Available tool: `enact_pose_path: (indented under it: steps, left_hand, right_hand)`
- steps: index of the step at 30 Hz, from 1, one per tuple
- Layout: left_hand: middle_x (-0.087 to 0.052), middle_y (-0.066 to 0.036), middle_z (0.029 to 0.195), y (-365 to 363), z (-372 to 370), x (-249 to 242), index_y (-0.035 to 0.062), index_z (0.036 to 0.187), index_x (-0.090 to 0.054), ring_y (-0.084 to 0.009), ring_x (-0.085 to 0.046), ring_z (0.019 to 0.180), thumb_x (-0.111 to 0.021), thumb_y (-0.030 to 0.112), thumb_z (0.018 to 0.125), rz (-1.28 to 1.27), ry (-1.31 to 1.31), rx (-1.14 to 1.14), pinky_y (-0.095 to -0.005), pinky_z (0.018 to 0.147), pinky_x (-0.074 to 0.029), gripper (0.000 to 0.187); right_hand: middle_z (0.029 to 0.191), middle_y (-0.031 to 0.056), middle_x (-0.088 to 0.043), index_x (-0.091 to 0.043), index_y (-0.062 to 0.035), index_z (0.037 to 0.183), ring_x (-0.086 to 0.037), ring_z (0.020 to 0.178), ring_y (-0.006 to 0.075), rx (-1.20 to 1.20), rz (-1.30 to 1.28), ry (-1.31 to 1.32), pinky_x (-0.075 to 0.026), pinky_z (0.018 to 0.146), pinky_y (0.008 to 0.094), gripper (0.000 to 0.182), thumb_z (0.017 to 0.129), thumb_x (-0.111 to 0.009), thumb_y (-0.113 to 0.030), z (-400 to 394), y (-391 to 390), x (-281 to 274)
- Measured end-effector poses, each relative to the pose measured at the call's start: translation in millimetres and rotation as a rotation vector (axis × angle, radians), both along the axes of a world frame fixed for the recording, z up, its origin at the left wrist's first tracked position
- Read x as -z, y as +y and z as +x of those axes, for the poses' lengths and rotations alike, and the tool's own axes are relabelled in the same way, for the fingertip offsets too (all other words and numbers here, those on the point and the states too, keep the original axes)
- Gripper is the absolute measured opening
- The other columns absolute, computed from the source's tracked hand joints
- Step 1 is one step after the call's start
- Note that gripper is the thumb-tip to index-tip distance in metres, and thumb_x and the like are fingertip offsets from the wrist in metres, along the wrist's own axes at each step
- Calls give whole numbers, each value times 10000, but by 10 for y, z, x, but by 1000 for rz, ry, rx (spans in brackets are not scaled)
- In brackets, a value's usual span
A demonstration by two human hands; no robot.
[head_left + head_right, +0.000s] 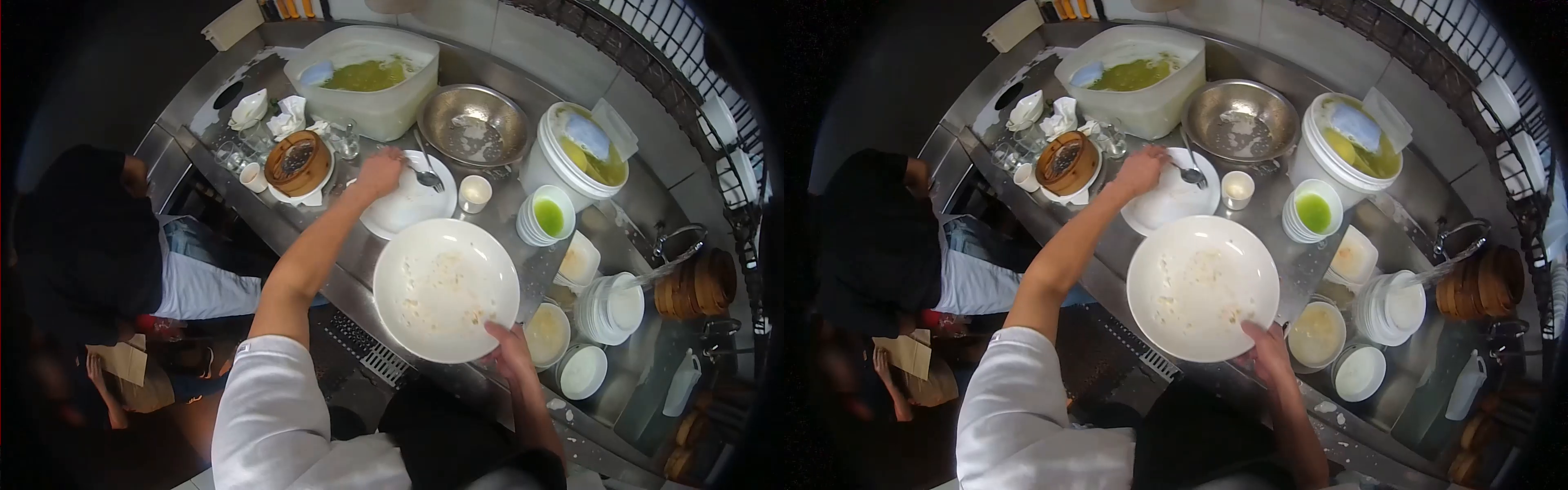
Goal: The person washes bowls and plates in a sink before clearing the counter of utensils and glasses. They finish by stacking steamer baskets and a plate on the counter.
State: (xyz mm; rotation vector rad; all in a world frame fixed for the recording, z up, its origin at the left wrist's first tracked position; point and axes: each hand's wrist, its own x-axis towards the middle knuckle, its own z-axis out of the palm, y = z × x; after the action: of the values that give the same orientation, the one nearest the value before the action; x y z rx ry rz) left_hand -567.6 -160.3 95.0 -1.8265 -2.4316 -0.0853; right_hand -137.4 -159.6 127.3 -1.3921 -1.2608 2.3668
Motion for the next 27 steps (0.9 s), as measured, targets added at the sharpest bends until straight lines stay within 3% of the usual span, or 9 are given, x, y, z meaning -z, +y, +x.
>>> enact_pose_path:
  steps: [3,6,9,15,19,22,23,26,27]
  left_hand:
    - [-572,-162,1163,52,-25,89,19,1073,-613,-313,-522,1145,-578,145,803,-104,-48,-381,-469,914,-460,300]
    - [-573,-155,1170,-116,-120,332,21,1102,-587,-311,-552,1118,-558,176,818,-157,55,-313,-485,902,-460,325]
    - [-592,-170,1136,-218,1,382,26,1100,-573,-346,-601,1031,-507,153,840,-200,-84,-407,-484,857,-484,297]
    - [-642,-197,988,-358,428,300,46,1080,-566,-374,-632,901,-494,109,826,20,-224,-273,-473,768,-506,272]
    - [-650,-192,858,-416,1322,-297,42,1034,-581,-352,-635,839,-517,68,789,107,-344,-210,-467,724,-501,255]
    - [-649,-179,838,-451,1959,-379,36,1022,-596,-342,-626,793,-532,49,756,203,-427,-29,-448,707,-504,274]
    - [-649,-173,844,-455,2191,-364,26,1009,-593,-334,-626,804,-541,57,752,236,-435,49,-440,706,-507,264]
    - [-647,-153,922,-370,2901,-467,21,1035,-591,-325,-615,859,-537,39,721,149,-566,218,-432,737,-506,319]
    - [-637,-158,964,-261,3125,-413,15,1057,-585,-325,-608,890,-545,44,721,55,-571,237,-431,742,-509,339]
  right_hand:
    - [799,137,-639,-547,65,1071,-595,527,175,61,35,-8,-456,388,260,310,859,-564,-161,381,7,19]
    - [792,137,-637,-543,67,1068,-597,527,176,105,14,-1,-455,382,253,296,863,-557,-147,603,8,66]
    - [812,144,-639,-520,81,1102,-612,540,173,155,42,11,-485,385,250,329,858,-564,-135,688,15,218]
    - [868,161,-643,-498,67,1153,-627,584,193,136,81,37,-509,428,260,390,886,-570,-209,625,62,452]
    - [848,163,-646,-505,45,1160,-622,569,191,-14,-7,-67,-510,452,270,453,887,-604,-303,544,162,361]
    - [820,160,-644,-504,52,1160,-593,527,177,-86,285,-303,-496,455,278,489,882,-621,-333,706,372,261]
    - [862,146,-643,-479,41,1176,-598,627,155,-78,623,-386,-499,531,274,476,892,-616,-315,762,418,191]
    - [914,129,-638,-455,10,1187,-597,773,149,298,817,99,-502,639,271,425,901,-608,-264,422,291,-96]
    - [992,122,-629,-440,-32,1198,-585,885,154,309,657,215,-494,715,274,367,929,-558,-252,304,254,-198]
